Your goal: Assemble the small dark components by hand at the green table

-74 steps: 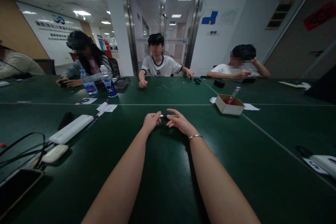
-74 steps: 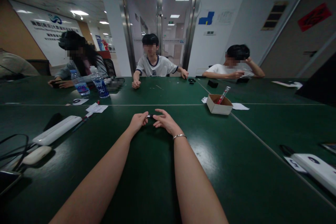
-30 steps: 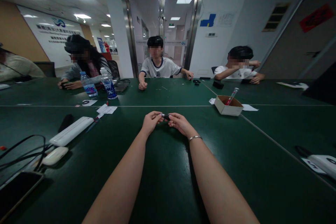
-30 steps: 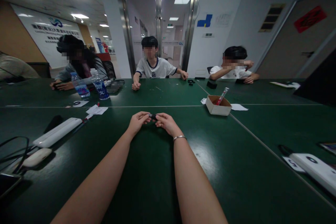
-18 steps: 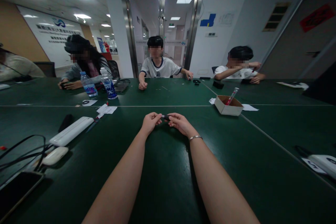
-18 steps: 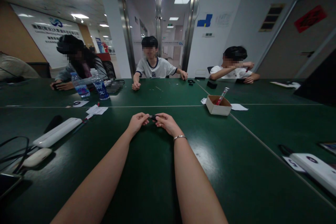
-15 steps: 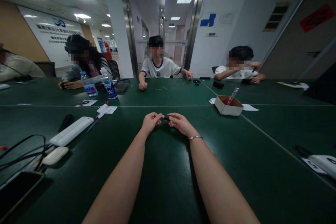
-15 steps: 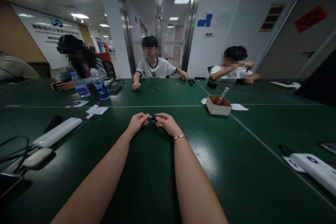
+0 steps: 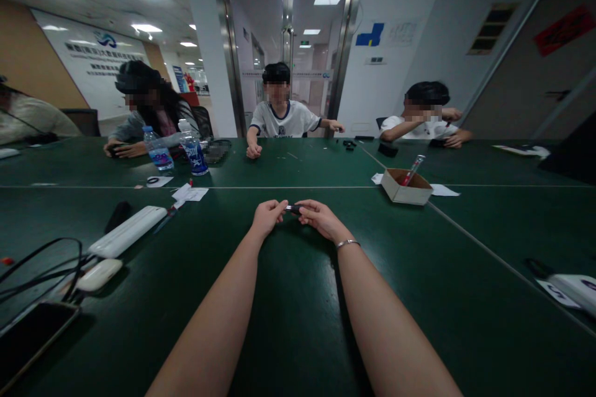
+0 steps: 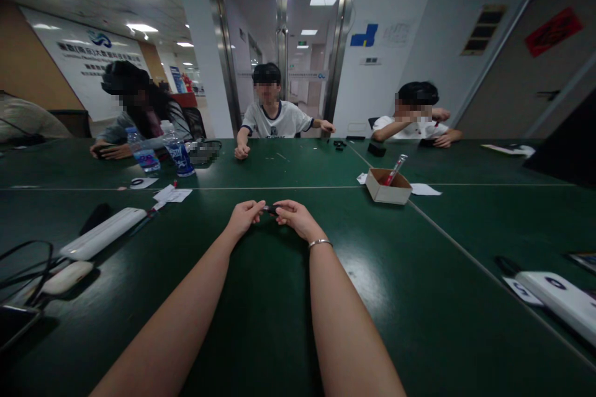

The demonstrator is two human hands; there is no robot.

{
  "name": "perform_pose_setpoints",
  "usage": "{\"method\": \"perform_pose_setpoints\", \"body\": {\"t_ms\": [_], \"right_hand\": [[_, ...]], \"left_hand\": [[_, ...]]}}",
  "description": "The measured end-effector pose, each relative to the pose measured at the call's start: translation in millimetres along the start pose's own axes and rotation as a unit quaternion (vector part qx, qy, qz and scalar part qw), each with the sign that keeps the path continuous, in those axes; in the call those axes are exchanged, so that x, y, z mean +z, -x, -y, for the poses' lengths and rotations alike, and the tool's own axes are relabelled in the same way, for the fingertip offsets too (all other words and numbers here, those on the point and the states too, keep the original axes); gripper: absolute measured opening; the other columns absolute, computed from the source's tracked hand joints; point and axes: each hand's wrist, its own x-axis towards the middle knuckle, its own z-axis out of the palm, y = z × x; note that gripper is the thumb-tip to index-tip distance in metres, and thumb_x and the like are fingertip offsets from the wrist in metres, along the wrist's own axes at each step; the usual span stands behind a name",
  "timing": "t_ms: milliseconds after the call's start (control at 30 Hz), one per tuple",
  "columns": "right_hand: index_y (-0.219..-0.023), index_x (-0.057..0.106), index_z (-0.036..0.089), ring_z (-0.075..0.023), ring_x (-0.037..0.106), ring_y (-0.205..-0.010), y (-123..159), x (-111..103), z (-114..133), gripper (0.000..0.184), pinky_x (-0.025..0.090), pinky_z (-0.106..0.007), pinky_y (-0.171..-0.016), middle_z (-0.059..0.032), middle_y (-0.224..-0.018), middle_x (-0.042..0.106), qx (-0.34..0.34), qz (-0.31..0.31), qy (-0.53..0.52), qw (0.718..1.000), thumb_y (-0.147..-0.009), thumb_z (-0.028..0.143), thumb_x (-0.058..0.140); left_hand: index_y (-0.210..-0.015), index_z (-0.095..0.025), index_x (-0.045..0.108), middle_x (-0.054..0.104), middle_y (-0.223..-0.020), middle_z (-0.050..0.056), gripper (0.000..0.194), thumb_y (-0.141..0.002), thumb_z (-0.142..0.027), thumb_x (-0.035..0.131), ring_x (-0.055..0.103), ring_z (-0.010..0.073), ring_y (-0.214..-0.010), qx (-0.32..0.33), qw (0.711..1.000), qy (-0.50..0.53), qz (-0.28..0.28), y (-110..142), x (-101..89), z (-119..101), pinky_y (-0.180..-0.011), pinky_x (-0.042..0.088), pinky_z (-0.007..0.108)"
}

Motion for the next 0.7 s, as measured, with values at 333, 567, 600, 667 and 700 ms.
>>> {"method": "perform_pose_setpoints", "body": {"t_ms": [333, 567, 600, 667, 700], "right_hand": [[-0.092, 0.056, 0.02, -0.0112, 0.051, -0.049, -8.2, 9.9, -14.1, 0.029, 0.04, -0.022, -0.046, 0.0019, -0.072, 0.062, -0.021, -0.026, 0.218, 0.975, -0.074, 0.03, 0.076], [-0.092, 0.054, 0.021, -0.0212, 0.058, -0.082, 5.4, 50.2, -16.6, 0.023, 0.045, -0.03, -0.07, -0.004, -0.094, 0.061, -0.094, -0.164, 0.597, 0.78, -0.079, 0.014, 0.073], [-0.095, 0.055, 0.02, -0.0224, 0.058, -0.085, 8.3, 53.9, -16.0, 0.022, 0.046, -0.032, -0.072, -0.0059, -0.098, 0.06, -0.097, -0.165, 0.626, 0.756, -0.081, 0.014, 0.071], [-0.102, 0.058, 0.017, -0.0253, 0.056, -0.093, 14.7, 58.9, -14.8, 0.02, 0.046, -0.035, -0.08, -0.0101, -0.105, 0.059, -0.1, -0.158, 0.674, 0.714, -0.084, 0.014, 0.067], [-0.105, 0.059, 0.015, -0.027, 0.055, -0.097, 18.9, 60.5, -14.2, 0.019, 0.046, -0.037, -0.085, -0.012, -0.106, 0.059, -0.1, -0.147, 0.693, 0.698, -0.087, 0.016, 0.065]], "left_hand": [[-0.065, -0.018, 0.062, 0.057, -0.055, -0.001, 0.044, -0.082, -0.058, 0.052, 0.051, 0.0136, -0.052, 0.015, 0.987, -0.147, -0.066, -0.1, 2.7, 8.9, -0.054, 0.035, 0.025], [-0.085, -0.024, 0.07, 0.069, -0.084, 0.002, 0.032, -0.085, -0.05, 0.052, 0.061, 0.0176, -0.072, 0.047, 0.982, -0.173, -0.066, 9.4, 5.2, 0.1, -0.061, 0.04, 0.025], [-0.088, -0.024, 0.069, 0.069, -0.085, 0.002, 0.031, -0.085, -0.05, 0.053, 0.061, 0.0166, -0.068, 0.042, 0.985, -0.16, -0.049, 10.5, 5.6, 0.5, -0.061, 0.041, 0.025], [-0.09, -0.023, 0.067, 0.069, -0.087, 0.002, 0.027, -0.084, -0.047, 0.056, 0.059, 0.0142, -0.059, 0.04, 0.989, -0.139, -0.017, 13.4, 6.9, 0.8, -0.06, 0.043, 0.025], [-0.091, -0.023, 0.066, 0.069, -0.087, 0.002, 0.025, -0.083, -0.045, 0.057, 0.058, 0.0133, -0.056, 0.04, 0.991, -0.129, -0.002, 15.7, 7.6, 0.2, -0.058, 0.043, 0.025]]}}
